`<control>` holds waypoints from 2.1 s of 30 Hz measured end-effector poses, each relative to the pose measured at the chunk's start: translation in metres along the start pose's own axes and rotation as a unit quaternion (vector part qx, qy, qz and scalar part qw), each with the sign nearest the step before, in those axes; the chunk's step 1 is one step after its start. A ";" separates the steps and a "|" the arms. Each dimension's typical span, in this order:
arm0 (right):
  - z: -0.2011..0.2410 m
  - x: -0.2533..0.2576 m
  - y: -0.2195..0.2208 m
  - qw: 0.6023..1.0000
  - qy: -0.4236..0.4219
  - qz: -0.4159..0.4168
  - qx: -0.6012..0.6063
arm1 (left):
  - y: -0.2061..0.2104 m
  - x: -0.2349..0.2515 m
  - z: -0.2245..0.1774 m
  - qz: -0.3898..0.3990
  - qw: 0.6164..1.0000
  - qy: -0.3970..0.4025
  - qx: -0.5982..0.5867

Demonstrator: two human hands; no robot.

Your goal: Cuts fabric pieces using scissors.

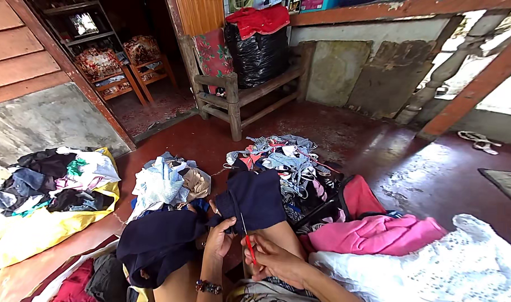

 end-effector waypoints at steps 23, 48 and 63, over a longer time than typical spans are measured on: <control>0.006 -0.003 -0.001 0.999 0.015 0.024 -0.026 | 0.001 0.001 0.002 0.008 1.000 -0.007 -0.003; 0.008 0.003 -0.011 0.998 0.044 0.029 0.036 | 0.003 0.003 0.000 -0.025 0.997 0.038 0.058; 0.002 0.005 -0.005 1.000 0.008 -0.007 0.021 | 0.003 0.002 0.000 -0.043 0.997 0.024 0.054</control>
Point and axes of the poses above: each hand's wrist, its own x-axis towards the middle knuckle, its own y-axis out of the palm, z = x × y, the point moved 1 cm from there along x, towards the middle knuckle, and after that the axes turned 4 degrees about y, right-handed, at the moved point
